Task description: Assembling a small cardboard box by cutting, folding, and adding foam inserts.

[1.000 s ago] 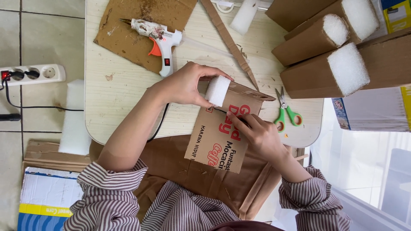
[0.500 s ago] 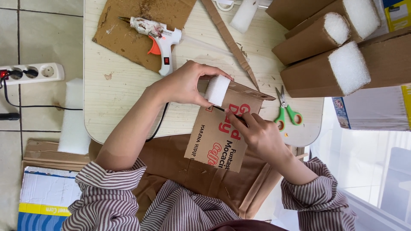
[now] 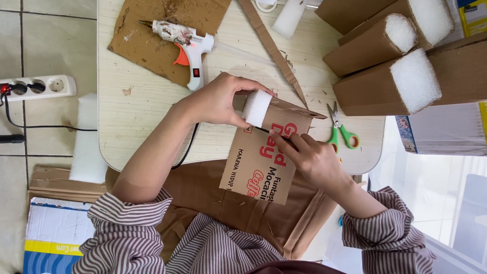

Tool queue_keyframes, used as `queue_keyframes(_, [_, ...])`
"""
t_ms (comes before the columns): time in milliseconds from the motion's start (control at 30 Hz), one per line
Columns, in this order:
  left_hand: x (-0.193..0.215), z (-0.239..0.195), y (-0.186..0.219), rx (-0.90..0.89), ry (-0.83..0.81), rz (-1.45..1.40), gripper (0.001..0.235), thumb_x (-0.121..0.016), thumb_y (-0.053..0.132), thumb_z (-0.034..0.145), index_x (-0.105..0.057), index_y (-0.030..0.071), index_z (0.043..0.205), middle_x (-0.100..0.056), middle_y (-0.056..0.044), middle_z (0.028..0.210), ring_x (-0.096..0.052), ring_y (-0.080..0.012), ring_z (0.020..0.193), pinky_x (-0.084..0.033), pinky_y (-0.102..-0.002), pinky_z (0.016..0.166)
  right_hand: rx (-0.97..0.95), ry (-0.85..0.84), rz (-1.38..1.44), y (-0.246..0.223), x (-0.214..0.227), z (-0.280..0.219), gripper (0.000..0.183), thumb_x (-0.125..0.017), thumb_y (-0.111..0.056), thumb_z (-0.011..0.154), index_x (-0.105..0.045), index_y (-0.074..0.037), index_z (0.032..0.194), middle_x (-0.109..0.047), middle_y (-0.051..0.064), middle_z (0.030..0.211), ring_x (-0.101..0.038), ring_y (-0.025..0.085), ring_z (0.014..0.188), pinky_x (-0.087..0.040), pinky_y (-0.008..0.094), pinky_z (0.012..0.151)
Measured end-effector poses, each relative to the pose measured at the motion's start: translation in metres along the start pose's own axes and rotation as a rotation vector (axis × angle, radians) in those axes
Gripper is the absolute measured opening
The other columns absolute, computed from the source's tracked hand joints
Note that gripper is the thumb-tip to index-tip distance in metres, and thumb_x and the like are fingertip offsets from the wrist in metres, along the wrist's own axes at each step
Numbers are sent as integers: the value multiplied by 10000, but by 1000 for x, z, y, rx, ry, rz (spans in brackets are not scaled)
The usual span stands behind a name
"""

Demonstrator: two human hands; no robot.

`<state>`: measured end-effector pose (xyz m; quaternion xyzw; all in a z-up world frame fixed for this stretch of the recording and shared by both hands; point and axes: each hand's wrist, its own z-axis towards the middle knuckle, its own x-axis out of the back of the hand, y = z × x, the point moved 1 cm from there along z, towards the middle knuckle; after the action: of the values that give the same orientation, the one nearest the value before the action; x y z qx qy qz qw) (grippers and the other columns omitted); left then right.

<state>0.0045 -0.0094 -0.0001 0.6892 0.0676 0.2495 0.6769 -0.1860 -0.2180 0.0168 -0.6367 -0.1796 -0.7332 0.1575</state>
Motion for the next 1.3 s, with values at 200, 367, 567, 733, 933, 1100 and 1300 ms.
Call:
queue_keyframes(200, [0, 1, -2, -15, -6, 9, 720, -910, 28, 579, -666, 22, 1257, -727, -185, 1179, -661, -338, 1181, -484, -428, 1063, -6, -14, 33, 0, -2, -5, 323, -463, -163, 1061, -641, -179, 1330, -568, 17, 809, -618, 160, 687, -507, 229, 513])
queue_keyframes(367, [0, -1, -2, -19, -2, 3, 726, -910, 18, 573, -662, 7, 1255, -721, -204, 1183, -656, -354, 1184, -483, -443, 1063, -8, -23, 72, 4, -4, -7, 328, -443, -152, 1067, -644, -177, 1324, -564, 19, 799, -624, 175, 688, -513, 240, 514])
queue_keyframes(567, [-1, 0, 1, -24, 7, 0, 732, -919, 27, 565, -665, 16, 1252, -724, -197, 1178, -657, -348, 1188, -482, -434, 1063, 1, -27, 80, 10, -8, -9, 332, -444, -144, 1056, -649, -193, 1313, -561, 5, 813, -621, 167, 703, -506, 237, 518])
queue_keyframes(733, [-2, 1, 0, -28, 9, 4, 729, -925, 31, 565, -669, 16, 1247, -725, -197, 1176, -659, -350, 1183, -486, -428, 1060, -5, -18, 115, 15, -9, -18, 336, -446, -103, 1045, -662, -182, 1289, -563, 13, 821, -636, 182, 709, -507, 246, 513])
queue_keyframes(933, [-1, 2, 1, -1, 6, 7, 739, -929, 65, 575, -662, 30, 1264, -723, -173, 1192, -660, -324, 1186, -485, -412, 1061, -19, 63, 258, 22, -16, -51, 395, -354, -135, 1065, -663, -168, 1309, -590, 52, 916, -658, 215, 801, -523, 267, 572])
queue_keyframes(1100, [0, 6, 2, -35, -49, -185, 850, -792, 24, 742, -420, 86, 1504, -599, -260, 1343, -570, -413, 1265, -454, -518, 1099, -755, 477, 758, 33, -13, -84, 183, -760, -76, 959, -636, -19, 1082, -583, 20, 712, -461, 143, 499, -365, 229, 480])
queue_keyframes(1300, [1, 7, 19, -125, 4, 53, 769, -646, -63, 808, -417, 195, 1495, -349, -118, 1549, -484, -295, 1390, -437, -426, 1156, -789, 429, 1103, 15, -3, -52, 274, -670, -30, 979, -406, -78, 1034, -486, 32, 887, -514, 110, 687, -480, 238, 613])
